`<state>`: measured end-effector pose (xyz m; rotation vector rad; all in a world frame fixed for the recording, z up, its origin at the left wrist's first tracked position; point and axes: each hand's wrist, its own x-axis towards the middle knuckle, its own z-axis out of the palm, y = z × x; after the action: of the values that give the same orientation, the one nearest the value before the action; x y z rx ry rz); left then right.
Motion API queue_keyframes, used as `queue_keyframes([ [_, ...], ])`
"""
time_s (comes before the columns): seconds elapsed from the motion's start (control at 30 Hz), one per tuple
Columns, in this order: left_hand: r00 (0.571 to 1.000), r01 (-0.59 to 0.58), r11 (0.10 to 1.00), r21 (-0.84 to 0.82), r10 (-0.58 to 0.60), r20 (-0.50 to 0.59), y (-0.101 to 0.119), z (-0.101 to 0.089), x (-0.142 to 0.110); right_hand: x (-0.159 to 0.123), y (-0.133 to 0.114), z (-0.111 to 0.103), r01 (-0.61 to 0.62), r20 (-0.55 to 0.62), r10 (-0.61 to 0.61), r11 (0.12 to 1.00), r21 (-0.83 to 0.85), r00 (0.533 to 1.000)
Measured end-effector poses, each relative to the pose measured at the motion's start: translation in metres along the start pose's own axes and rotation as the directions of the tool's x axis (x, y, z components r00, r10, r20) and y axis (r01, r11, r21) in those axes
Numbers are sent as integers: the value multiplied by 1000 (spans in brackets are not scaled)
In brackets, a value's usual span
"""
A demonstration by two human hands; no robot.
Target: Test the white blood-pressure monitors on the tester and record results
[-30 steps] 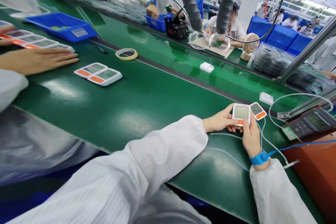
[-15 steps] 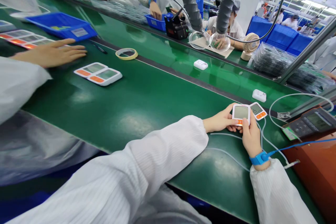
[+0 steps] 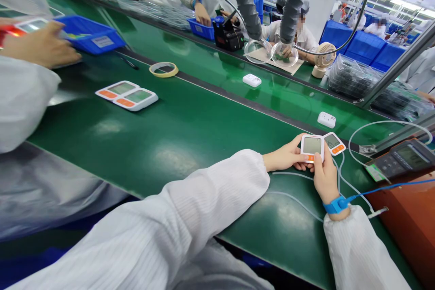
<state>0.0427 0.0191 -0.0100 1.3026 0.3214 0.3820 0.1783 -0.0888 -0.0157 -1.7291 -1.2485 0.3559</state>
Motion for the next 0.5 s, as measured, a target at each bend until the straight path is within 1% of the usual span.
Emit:
queue_keyframes([
  [0.5,1000,0,1000,4,0,6,-1,-2,1,1,0,-1,-12,10,12,1000,-4,1000],
])
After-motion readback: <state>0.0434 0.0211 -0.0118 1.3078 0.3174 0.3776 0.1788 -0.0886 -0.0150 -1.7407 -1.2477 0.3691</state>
